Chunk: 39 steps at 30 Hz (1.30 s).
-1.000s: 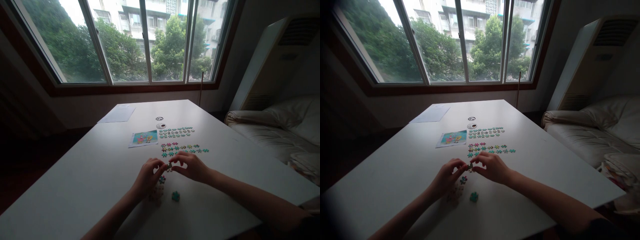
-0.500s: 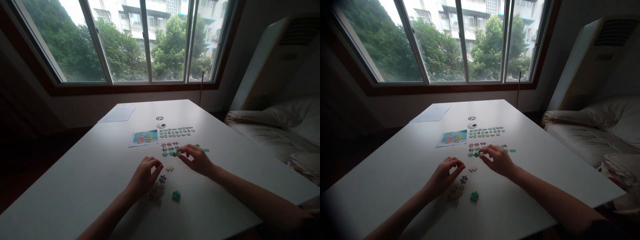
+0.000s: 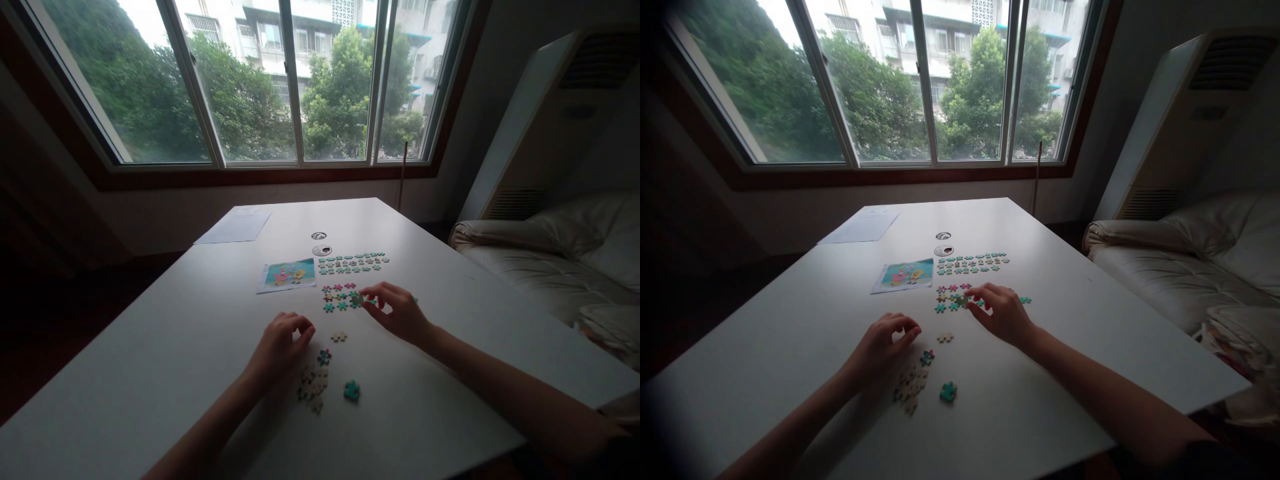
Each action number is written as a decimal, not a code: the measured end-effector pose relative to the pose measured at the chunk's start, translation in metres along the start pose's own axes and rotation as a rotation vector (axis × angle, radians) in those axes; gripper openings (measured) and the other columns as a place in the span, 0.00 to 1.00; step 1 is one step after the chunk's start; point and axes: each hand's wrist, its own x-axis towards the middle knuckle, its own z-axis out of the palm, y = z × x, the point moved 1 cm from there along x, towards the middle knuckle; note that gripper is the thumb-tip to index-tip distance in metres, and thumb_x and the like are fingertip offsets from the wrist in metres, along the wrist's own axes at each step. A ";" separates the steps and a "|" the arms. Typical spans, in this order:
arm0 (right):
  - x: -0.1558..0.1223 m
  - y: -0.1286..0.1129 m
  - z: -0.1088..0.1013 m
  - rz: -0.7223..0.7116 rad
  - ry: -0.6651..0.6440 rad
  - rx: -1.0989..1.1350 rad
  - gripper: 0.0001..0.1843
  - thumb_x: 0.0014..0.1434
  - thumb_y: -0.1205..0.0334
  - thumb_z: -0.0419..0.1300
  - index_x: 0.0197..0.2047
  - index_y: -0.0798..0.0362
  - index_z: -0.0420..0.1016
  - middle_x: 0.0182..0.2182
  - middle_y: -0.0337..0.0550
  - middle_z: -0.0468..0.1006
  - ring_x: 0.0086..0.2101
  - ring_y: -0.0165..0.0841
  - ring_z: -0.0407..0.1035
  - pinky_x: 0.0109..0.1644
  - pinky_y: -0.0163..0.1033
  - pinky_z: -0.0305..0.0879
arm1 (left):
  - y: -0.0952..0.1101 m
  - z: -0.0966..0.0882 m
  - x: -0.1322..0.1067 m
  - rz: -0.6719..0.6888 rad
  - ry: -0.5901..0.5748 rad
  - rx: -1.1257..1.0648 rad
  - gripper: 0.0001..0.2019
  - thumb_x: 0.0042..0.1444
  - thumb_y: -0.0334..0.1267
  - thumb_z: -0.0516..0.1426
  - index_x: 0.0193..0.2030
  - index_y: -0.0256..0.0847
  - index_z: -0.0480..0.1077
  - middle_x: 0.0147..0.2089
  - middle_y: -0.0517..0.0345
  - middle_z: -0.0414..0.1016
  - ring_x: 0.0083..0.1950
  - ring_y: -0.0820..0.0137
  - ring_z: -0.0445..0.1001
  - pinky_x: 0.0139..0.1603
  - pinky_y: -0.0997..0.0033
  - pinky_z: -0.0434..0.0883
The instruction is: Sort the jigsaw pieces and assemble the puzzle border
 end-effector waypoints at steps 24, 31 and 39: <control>0.027 0.203 -0.024 0.564 -0.259 -0.351 0.12 0.52 0.57 0.57 0.38 0.51 0.77 0.29 0.41 0.77 0.29 0.32 0.69 0.34 0.33 0.60 | 0.004 -0.010 0.000 0.002 -0.007 0.073 0.08 0.55 0.35 0.52 0.29 0.41 0.71 0.30 0.58 0.72 0.36 0.66 0.66 0.38 0.69 0.61; 0.031 0.200 -0.024 0.572 -0.260 -0.348 0.13 0.52 0.59 0.57 0.39 0.52 0.77 0.29 0.43 0.77 0.28 0.31 0.69 0.32 0.33 0.60 | 0.006 -0.009 0.000 0.004 -0.014 0.065 0.09 0.55 0.35 0.51 0.29 0.41 0.71 0.30 0.57 0.72 0.35 0.66 0.66 0.38 0.68 0.62; 0.043 0.140 -0.025 0.440 -0.226 -0.298 0.13 0.54 0.62 0.56 0.41 0.56 0.75 0.30 0.44 0.75 0.28 0.30 0.67 0.34 0.35 0.61 | 0.007 -0.012 -0.001 0.028 -0.032 0.038 0.08 0.54 0.34 0.52 0.29 0.41 0.72 0.31 0.57 0.73 0.36 0.65 0.67 0.38 0.68 0.62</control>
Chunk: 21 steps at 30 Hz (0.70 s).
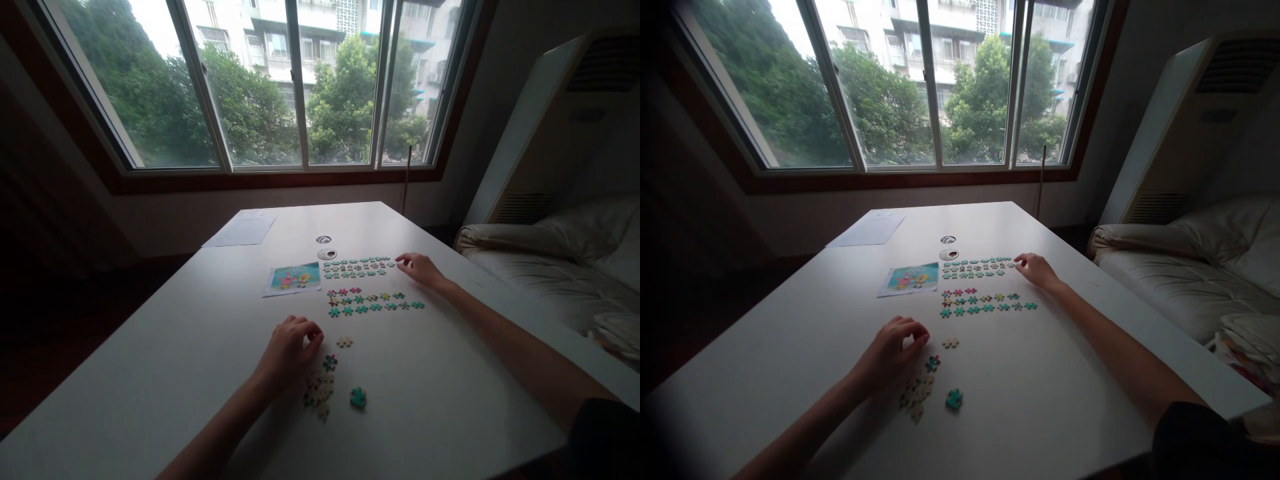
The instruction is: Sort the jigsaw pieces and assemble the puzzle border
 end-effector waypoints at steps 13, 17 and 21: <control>-0.106 -0.147 0.016 -0.503 -0.268 0.302 0.06 0.51 0.62 0.61 0.36 0.50 0.75 0.31 0.40 0.73 0.30 0.28 0.67 0.35 0.33 0.62 | 0.012 0.014 0.000 0.029 -0.026 0.006 0.09 0.54 0.34 0.53 0.31 0.43 0.75 0.32 0.55 0.73 0.36 0.65 0.67 0.38 0.68 0.63; -0.104 -0.142 0.022 -0.501 -0.224 0.307 0.04 0.53 0.65 0.59 0.34 0.52 0.74 0.30 0.40 0.72 0.30 0.29 0.66 0.36 0.33 0.62 | 0.012 0.016 0.001 0.037 -0.028 -0.005 0.08 0.53 0.34 0.53 0.32 0.44 0.75 0.32 0.55 0.73 0.37 0.65 0.67 0.38 0.68 0.63; -0.106 -0.143 0.025 -0.518 -0.158 0.334 0.06 0.56 0.66 0.55 0.34 0.54 0.74 0.31 0.44 0.74 0.33 0.31 0.68 0.39 0.35 0.64 | 0.012 0.018 0.001 0.052 -0.010 -0.024 0.08 0.53 0.34 0.54 0.32 0.44 0.75 0.32 0.56 0.73 0.36 0.65 0.67 0.39 0.68 0.63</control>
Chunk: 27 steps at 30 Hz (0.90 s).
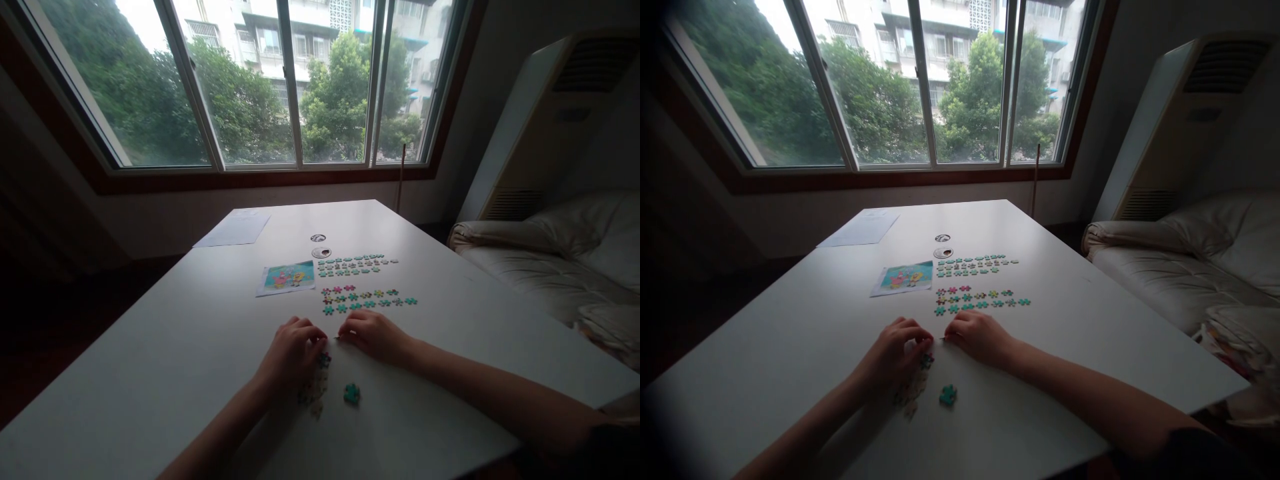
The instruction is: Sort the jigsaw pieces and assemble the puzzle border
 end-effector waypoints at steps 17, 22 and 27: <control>-0.003 -0.009 -0.001 0.107 0.208 0.210 0.07 0.57 0.64 0.54 0.39 0.52 0.71 0.28 0.39 0.73 0.26 0.26 0.66 0.30 0.32 0.63 | 0.007 -0.008 -0.001 -0.087 0.081 -0.281 0.11 0.54 0.40 0.53 0.29 0.39 0.73 0.27 0.57 0.72 0.31 0.70 0.68 0.33 0.72 0.64; -0.003 -0.010 -0.001 0.087 0.202 0.170 0.04 0.55 0.64 0.56 0.35 0.52 0.71 0.27 0.38 0.73 0.25 0.26 0.65 0.30 0.31 0.63 | 0.004 -0.009 -0.002 -0.119 0.086 -0.333 0.11 0.54 0.42 0.53 0.29 0.38 0.73 0.27 0.58 0.73 0.30 0.70 0.68 0.32 0.74 0.64; -0.004 -0.012 -0.003 0.051 0.206 0.163 0.04 0.56 0.64 0.56 0.35 0.52 0.71 0.28 0.39 0.73 0.26 0.26 0.66 0.31 0.32 0.63 | 0.007 -0.009 -0.001 -0.099 0.076 -0.322 0.11 0.54 0.41 0.53 0.29 0.38 0.73 0.27 0.59 0.73 0.30 0.71 0.68 0.32 0.74 0.63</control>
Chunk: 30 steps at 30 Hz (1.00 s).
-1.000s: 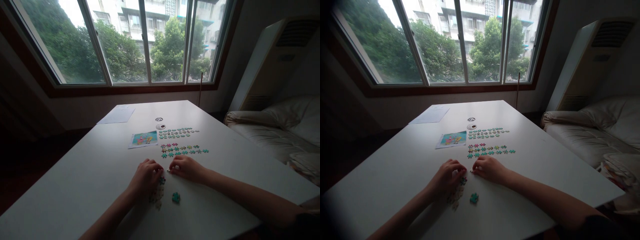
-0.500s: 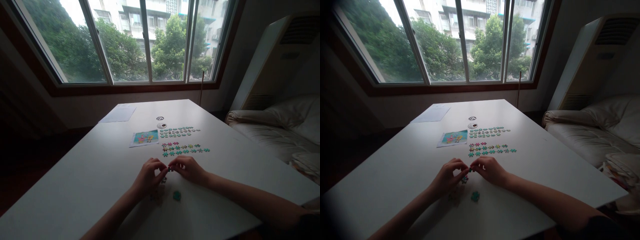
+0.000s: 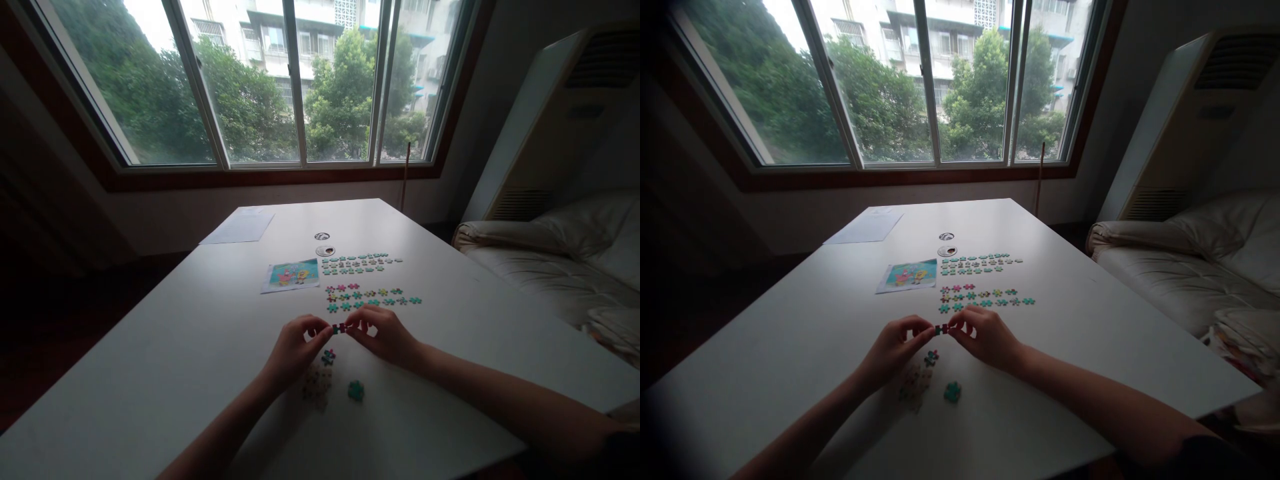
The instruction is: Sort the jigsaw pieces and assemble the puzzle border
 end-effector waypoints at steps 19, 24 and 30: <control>0.011 0.046 -0.033 0.092 0.086 -0.188 0.07 0.56 0.60 0.57 0.33 0.52 0.75 0.29 0.41 0.74 0.26 0.27 0.66 0.32 0.32 0.62 | -0.020 -0.024 0.002 0.206 -0.155 0.263 0.07 0.55 0.34 0.54 0.34 0.41 0.74 0.30 0.56 0.73 0.36 0.68 0.66 0.37 0.69 0.63; 0.024 0.082 -0.046 0.214 0.023 -0.295 0.08 0.54 0.59 0.58 0.32 0.52 0.76 0.26 0.40 0.75 0.25 0.28 0.66 0.31 0.33 0.61 | -0.020 -0.017 -0.003 0.307 -0.293 0.214 0.09 0.58 0.35 0.52 0.39 0.45 0.74 0.33 0.56 0.72 0.38 0.69 0.65 0.38 0.71 0.63; 0.038 0.107 -0.048 0.319 -0.119 -0.412 0.09 0.53 0.56 0.58 0.32 0.51 0.77 0.26 0.38 0.76 0.27 0.29 0.68 0.30 0.32 0.60 | -0.019 -0.011 -0.006 0.306 -0.334 0.276 0.08 0.57 0.37 0.54 0.38 0.48 0.75 0.33 0.56 0.70 0.37 0.68 0.64 0.38 0.70 0.62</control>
